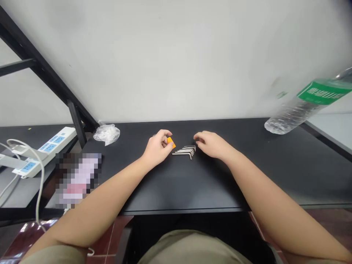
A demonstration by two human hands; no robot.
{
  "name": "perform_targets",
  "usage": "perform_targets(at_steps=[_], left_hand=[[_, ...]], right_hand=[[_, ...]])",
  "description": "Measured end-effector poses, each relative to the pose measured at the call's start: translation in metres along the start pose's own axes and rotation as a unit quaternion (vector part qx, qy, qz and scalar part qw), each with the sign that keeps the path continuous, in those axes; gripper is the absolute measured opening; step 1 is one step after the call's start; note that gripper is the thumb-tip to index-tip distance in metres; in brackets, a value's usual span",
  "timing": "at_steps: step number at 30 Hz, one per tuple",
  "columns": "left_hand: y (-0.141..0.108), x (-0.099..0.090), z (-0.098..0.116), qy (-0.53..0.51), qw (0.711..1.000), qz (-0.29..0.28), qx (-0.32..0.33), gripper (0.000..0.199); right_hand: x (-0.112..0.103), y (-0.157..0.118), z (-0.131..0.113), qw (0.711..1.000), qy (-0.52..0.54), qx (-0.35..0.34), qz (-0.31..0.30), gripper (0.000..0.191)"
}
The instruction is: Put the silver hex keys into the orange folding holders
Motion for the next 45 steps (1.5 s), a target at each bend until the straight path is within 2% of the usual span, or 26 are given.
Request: perform_targets(at_steps=[2, 4, 11, 19, 23, 28, 30, 33, 38, 45], left_hand=[[0.000, 0.002, 0.000, 0.002, 1.000, -0.007, 0.003, 0.029], [0.000, 0.003, -0.001, 0.001, 1.000, -0.012, 0.005, 0.029], [0.002, 0.004, -0.002, -0.013, 1.000, -0.020, 0.003, 0.028], [0.001, 0.019, -0.018, -0.180, 0.980, -0.057, -0.068, 0.031], [0.002, 0.024, -0.023, -0.240, 0.965, -0.064, -0.084, 0.034], [0.003, 0.028, -0.026, -0.295, 0.946, -0.083, -0.106, 0.043], [0.003, 0.028, -0.027, -0.312, 0.940, -0.081, -0.113, 0.047], [0.004, 0.027, -0.028, -0.335, 0.931, -0.073, -0.121, 0.049], [0.003, 0.026, -0.026, -0.350, 0.924, -0.076, -0.131, 0.048], [0.002, 0.030, -0.022, -0.365, 0.917, -0.098, -0.128, 0.051]], right_hand=[[0.004, 0.000, -0.009, 0.998, 0.024, -0.059, -0.026, 0.025], [0.008, -0.002, -0.016, 0.994, 0.037, -0.085, -0.048, 0.022], [0.018, -0.011, -0.040, 0.988, 0.069, -0.102, -0.088, 0.014], [0.009, -0.017, -0.051, 0.990, 0.045, -0.125, -0.054, 0.011], [0.019, -0.024, -0.071, 0.983, -0.003, -0.164, -0.081, 0.009], [0.028, -0.026, -0.080, 0.986, -0.037, -0.141, -0.079, 0.009], [0.024, -0.025, -0.078, 0.988, 0.002, -0.135, -0.075, 0.008], [0.006, -0.021, -0.069, 0.985, 0.096, -0.137, -0.051, 0.008], [-0.033, -0.017, -0.049, 0.966, 0.208, -0.143, 0.051, 0.015], [-0.038, -0.020, -0.054, 0.960, 0.215, -0.168, 0.056, 0.016]])
Point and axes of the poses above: each hand's wrist, its own y-axis towards the middle knuckle, its own x-axis out of the palm, z = x × y, the point moved 9 cm from there along y, towards the middle knuckle, and after that the axes turned 10 degrees about y, right-handed, at the moved point
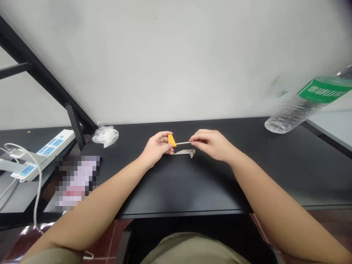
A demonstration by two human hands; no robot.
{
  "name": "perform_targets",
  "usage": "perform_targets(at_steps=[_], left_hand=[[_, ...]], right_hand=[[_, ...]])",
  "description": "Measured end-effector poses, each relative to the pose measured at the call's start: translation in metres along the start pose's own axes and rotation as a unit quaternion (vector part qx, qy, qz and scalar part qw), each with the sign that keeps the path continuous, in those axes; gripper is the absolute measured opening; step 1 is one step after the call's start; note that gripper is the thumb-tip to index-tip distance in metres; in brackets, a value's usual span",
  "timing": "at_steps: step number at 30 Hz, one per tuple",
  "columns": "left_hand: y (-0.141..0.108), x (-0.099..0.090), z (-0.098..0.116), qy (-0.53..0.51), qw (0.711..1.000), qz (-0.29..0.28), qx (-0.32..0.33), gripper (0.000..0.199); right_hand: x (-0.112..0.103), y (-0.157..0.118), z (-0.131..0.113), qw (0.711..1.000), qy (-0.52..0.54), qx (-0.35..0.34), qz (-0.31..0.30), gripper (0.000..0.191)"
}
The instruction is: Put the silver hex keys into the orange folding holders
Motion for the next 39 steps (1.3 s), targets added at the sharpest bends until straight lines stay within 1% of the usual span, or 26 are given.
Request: perform_targets(at_steps=[3, 5, 6, 8, 10, 12, 14, 15, 17, 20, 23, 26, 28, 30, 33, 36, 39], left_hand=[[-0.001, 0.003, -0.001, -0.003, 1.000, -0.009, -0.004, 0.052], [-0.002, 0.006, -0.001, -0.006, 1.000, -0.022, -0.005, 0.053], [-0.003, 0.009, -0.001, -0.007, 1.000, -0.030, -0.005, 0.054], [-0.004, 0.015, -0.001, -0.003, 0.999, -0.049, -0.002, 0.056], [-0.006, 0.021, -0.002, 0.024, 0.997, -0.070, 0.007, 0.062], [-0.008, 0.025, -0.001, 0.089, 0.992, -0.085, 0.026, 0.067], [-0.010, 0.025, 0.004, 0.181, 0.978, -0.084, 0.056, 0.062], [-0.010, 0.024, 0.008, 0.227, 0.968, -0.078, 0.073, 0.057], [-0.012, 0.022, 0.017, 0.303, 0.945, -0.063, 0.109, 0.047], [-0.016, 0.020, 0.030, 0.382, 0.911, -0.047, 0.147, 0.040], [-0.018, 0.020, 0.036, 0.430, 0.887, -0.038, 0.164, 0.035], [-0.019, 0.020, 0.037, 0.441, 0.881, -0.035, 0.170, 0.037], [-0.018, 0.018, 0.036, 0.443, 0.880, -0.027, 0.169, 0.043], [-0.017, 0.016, 0.035, 0.450, 0.877, -0.023, 0.168, 0.050], [-0.016, 0.014, 0.033, 0.462, 0.870, -0.029, 0.168, 0.055], [-0.014, 0.013, 0.031, 0.475, 0.864, -0.028, 0.166, 0.055], [-0.013, 0.011, 0.030, 0.472, 0.866, -0.022, 0.163, 0.054]], right_hand=[[0.003, 0.000, 0.002, 1.000, 0.019, 0.017, -0.014, 0.016], [0.010, 0.000, 0.012, 0.995, 0.075, 0.070, -0.021, 0.015], [0.016, -0.001, 0.018, 0.987, 0.118, 0.105, -0.023, 0.016], [0.031, -0.003, 0.029, 0.961, 0.216, 0.169, -0.027, 0.021], [0.048, -0.004, 0.036, 0.933, 0.294, 0.206, -0.031, 0.026], [0.061, -0.005, 0.039, 0.911, 0.342, 0.228, -0.038, 0.030], [0.068, -0.005, 0.041, 0.899, 0.367, 0.236, -0.046, 0.032], [0.070, -0.005, 0.040, 0.898, 0.371, 0.232, -0.048, 0.032], [0.069, -0.004, 0.037, 0.907, 0.362, 0.209, -0.048, 0.030], [0.066, -0.002, 0.027, 0.930, 0.329, 0.157, -0.050, 0.022], [0.064, -0.002, 0.017, 0.953, 0.276, 0.117, -0.054, 0.019], [0.054, -0.001, 0.012, 0.982, 0.161, 0.084, -0.046, 0.014], [0.049, -0.002, 0.011, 0.995, 0.050, 0.063, -0.064, 0.009], [0.049, -0.004, 0.015, 0.992, -0.053, 0.055, -0.103, 0.009], [0.052, -0.006, 0.022, 0.976, -0.152, 0.055, -0.144, 0.011], [0.058, -0.007, 0.018, 0.959, -0.237, 0.034, -0.151, 0.008], [0.063, -0.007, 0.009, 0.938, -0.317, 0.011, -0.141, 0.008]])
Point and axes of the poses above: each hand's wrist, its own y-axis towards the middle knuckle, its own x-axis out of the palm, z = x × y, the point moved 9 cm from there along y, towards the middle knuckle, and after that the axes turned 10 degrees about y, right-handed, at the moved point
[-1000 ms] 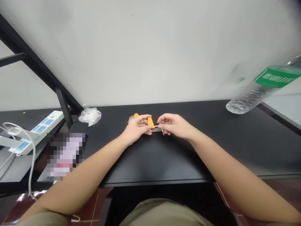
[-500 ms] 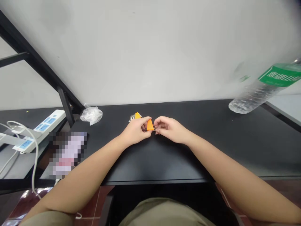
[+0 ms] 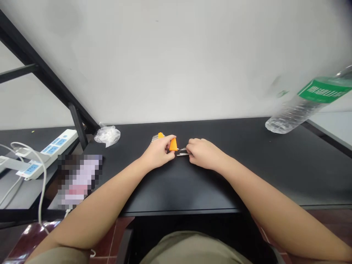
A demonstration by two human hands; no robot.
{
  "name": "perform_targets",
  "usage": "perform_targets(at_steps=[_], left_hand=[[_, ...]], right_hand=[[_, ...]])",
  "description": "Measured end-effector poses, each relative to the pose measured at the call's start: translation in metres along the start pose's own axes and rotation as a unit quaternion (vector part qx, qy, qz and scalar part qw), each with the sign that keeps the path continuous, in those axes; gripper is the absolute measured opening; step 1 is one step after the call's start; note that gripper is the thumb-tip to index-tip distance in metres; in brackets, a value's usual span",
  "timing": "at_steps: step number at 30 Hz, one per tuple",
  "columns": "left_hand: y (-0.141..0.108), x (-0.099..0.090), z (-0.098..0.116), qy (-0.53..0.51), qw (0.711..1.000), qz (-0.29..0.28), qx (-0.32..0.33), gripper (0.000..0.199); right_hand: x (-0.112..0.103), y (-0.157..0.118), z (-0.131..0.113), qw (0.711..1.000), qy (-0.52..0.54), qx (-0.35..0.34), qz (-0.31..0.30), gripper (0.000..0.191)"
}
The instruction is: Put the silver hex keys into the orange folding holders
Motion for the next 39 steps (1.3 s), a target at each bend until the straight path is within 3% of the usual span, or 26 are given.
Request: perform_targets(at_steps=[6, 15, 22, 26, 29, 32, 39], left_hand=[[0.001, -0.002, -0.004, -0.028, 1.000, 0.008, -0.004, 0.049], [0.001, -0.004, -0.004, -0.024, 1.000, 0.008, 0.000, 0.042], [0.001, -0.003, -0.006, -0.055, 0.998, -0.002, -0.003, 0.045], [-0.001, 0.004, 0.001, -0.089, 0.995, -0.046, 0.006, 0.046], [-0.002, 0.008, 0.010, -0.115, 0.991, -0.070, 0.019, 0.036], [-0.002, 0.006, 0.014, -0.115, 0.991, -0.061, 0.022, 0.030], [-0.002, -0.001, -0.004, -0.109, 0.994, 0.003, -0.019, 0.051]], right_hand=[[-0.008, -0.002, 0.008, 0.999, 0.043, 0.005, 0.028, 0.011], [-0.051, -0.009, 0.027, 0.968, 0.207, -0.013, 0.144, 0.014], [-0.056, -0.011, 0.020, 0.954, 0.253, -0.036, 0.155, 0.017], [-0.056, -0.011, 0.013, 0.956, 0.249, -0.049, 0.147, 0.020], [-0.048, -0.009, 0.001, 0.961, 0.243, -0.071, 0.115, 0.023], [-0.042, -0.008, -0.007, 0.962, 0.245, -0.081, 0.093, 0.025], [-0.062, -0.014, 0.013, 0.954, 0.254, -0.045, 0.153, 0.020]])
Point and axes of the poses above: each hand's wrist, its own y-axis towards the middle knuckle, its own x-axis out of the palm, z = x × y, the point moved 9 cm from there along y, towards the middle knuckle, and after that the axes turned 10 degrees about y, right-handed, at the moved point
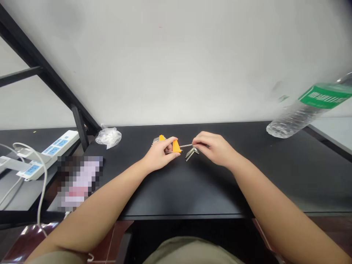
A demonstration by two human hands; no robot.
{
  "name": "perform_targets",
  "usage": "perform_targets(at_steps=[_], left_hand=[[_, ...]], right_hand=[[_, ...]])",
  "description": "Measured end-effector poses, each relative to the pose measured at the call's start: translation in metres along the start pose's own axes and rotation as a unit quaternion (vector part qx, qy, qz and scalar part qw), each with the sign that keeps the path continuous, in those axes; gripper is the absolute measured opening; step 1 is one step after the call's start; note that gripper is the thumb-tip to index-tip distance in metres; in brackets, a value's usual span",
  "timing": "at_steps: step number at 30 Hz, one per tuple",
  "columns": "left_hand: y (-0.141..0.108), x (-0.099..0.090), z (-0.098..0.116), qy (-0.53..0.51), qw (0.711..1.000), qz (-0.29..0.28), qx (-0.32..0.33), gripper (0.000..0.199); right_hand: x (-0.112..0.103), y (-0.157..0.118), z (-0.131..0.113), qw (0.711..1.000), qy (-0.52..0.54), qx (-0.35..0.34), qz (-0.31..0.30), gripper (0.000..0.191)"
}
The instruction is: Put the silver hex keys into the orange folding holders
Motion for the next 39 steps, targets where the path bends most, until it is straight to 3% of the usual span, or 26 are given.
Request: perform_targets(at_steps=[9, 13, 17, 21, 26, 31, 33, 36, 39], left_hand=[[0.001, 0.000, -0.004, -0.027, 1.000, 0.000, 0.002, 0.055], [0.001, 0.003, -0.005, -0.037, 0.999, -0.013, -0.012, 0.056], [0.000, 0.005, 0.007, -0.055, 0.998, -0.036, 0.005, 0.049], [-0.001, 0.005, 0.018, -0.056, 0.997, -0.050, 0.017, 0.036], [-0.001, 0.003, 0.008, -0.063, 0.998, -0.016, 0.000, 0.050], [-0.001, 0.002, 0.005, 0.000, 1.000, 0.006, 0.016, 0.050], [0.000, 0.001, 0.004, 0.024, 1.000, 0.008, 0.014, 0.050], [0.001, 0.001, -0.002, 0.050, 0.999, 0.005, -0.004, 0.051], [0.001, 0.002, -0.005, 0.071, 0.997, 0.003, -0.009, 0.052]], right_hand=[[0.000, -0.003, -0.004, 1.000, -0.013, -0.023, 0.001, 0.025], [0.011, -0.006, -0.008, 0.999, -0.015, -0.032, -0.035, 0.028], [0.023, -0.004, -0.015, 0.998, 0.032, -0.024, -0.043, 0.025], [0.031, 0.000, -0.014, 0.992, 0.121, 0.015, -0.035, 0.022], [0.036, -0.001, 0.004, 0.986, 0.138, 0.081, -0.046, 0.015], [0.054, -0.005, 0.024, 0.947, 0.264, 0.170, -0.074, 0.022], [0.050, -0.004, 0.026, 0.963, 0.210, 0.155, -0.074, 0.021], [0.036, -0.004, 0.026, 0.993, 0.013, 0.087, -0.077, 0.017], [0.036, -0.009, 0.032, 0.983, -0.114, 0.062, -0.130, 0.019]])
Point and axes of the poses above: each hand's wrist, its own y-axis towards the middle knuckle, its own x-axis out of the palm, z = x × y, the point moved 9 cm from there along y, towards the middle knuckle, and after that the axes turned 10 degrees about y, right-handed, at the moved point
